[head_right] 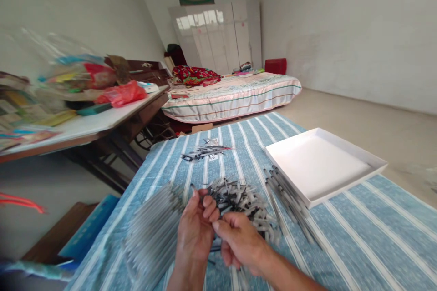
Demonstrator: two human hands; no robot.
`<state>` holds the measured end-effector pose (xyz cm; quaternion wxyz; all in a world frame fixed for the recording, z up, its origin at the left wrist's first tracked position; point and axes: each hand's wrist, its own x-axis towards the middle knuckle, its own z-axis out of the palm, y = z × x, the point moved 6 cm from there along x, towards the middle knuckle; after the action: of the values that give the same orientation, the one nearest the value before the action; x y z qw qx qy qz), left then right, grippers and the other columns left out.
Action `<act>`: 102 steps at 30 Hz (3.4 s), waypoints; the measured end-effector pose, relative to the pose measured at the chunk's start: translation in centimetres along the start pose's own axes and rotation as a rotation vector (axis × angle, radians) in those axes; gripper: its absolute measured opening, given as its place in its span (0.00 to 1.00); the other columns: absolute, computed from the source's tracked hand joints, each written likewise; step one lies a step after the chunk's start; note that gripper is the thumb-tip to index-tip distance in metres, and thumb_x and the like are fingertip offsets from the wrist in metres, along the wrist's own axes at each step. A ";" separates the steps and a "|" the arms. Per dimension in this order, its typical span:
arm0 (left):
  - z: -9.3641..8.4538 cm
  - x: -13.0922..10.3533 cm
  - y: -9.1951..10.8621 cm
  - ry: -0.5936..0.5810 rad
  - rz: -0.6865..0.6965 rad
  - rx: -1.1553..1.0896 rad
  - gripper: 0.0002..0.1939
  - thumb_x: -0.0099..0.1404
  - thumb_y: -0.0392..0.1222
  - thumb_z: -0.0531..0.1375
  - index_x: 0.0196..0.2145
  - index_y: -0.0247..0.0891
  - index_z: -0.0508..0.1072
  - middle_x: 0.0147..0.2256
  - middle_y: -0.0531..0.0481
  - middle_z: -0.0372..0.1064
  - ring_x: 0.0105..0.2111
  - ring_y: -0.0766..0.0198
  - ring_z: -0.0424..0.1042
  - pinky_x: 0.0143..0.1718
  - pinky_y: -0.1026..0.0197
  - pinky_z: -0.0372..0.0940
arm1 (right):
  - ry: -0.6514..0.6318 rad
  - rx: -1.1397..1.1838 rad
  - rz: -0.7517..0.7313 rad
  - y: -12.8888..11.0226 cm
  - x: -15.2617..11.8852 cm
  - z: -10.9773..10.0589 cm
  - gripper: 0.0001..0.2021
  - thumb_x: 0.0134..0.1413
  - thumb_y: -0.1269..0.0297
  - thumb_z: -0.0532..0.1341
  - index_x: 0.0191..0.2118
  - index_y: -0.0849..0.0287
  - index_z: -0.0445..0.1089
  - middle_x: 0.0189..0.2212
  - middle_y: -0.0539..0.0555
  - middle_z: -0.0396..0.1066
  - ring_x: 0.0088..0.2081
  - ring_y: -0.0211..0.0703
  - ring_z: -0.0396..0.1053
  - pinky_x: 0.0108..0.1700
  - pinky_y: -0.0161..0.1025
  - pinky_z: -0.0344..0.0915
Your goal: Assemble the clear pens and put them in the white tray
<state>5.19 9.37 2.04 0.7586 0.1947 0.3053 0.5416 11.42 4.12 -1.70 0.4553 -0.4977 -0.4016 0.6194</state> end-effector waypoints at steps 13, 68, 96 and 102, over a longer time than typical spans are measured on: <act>-1.2 1.1 7.0 0.002 0.075 0.202 0.09 0.63 0.41 0.52 0.29 0.33 0.67 0.16 0.59 0.54 0.11 0.77 0.49 0.09 0.75 0.44 | 0.293 -1.024 -0.387 -4.2 -1.2 -3.3 0.13 0.55 0.57 0.53 0.26 0.58 0.64 0.19 0.51 0.67 0.22 0.38 0.65 0.25 0.32 0.53; -4.0 -3.5 -3.6 -0.306 -0.502 0.967 0.15 0.58 0.51 0.56 0.26 0.35 0.67 0.12 0.59 0.60 0.07 0.76 0.47 0.08 0.70 0.41 | -0.234 -0.304 -0.116 -0.9 0.3 -5.3 0.13 0.53 0.55 0.56 0.35 0.61 0.62 0.20 0.46 0.67 0.13 0.28 0.61 0.15 0.25 0.52; -4.2 -3.4 -4.1 -0.334 -0.552 0.899 0.14 0.59 0.50 0.54 0.27 0.35 0.66 0.12 0.59 0.59 0.06 0.77 0.46 0.07 0.71 0.41 | -0.083 -0.248 -0.150 -1.7 0.6 -7.3 0.15 0.52 0.56 0.57 0.43 0.60 0.62 0.20 0.44 0.66 0.10 0.27 0.58 0.11 0.25 0.48; -4.3 -3.3 -4.3 -0.338 -0.513 0.948 0.14 0.60 0.49 0.52 0.28 0.35 0.65 0.13 0.59 0.59 0.07 0.76 0.46 0.07 0.71 0.41 | -0.167 -0.310 -0.089 -0.7 0.4 -6.0 0.11 0.52 0.58 0.55 0.28 0.62 0.63 0.14 0.44 0.65 0.09 0.27 0.57 0.10 0.24 0.47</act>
<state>4.58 4.70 -2.94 0.7339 0.5177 0.4272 0.1046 17.41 4.95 -2.23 0.3653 -0.4905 -0.5503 0.5685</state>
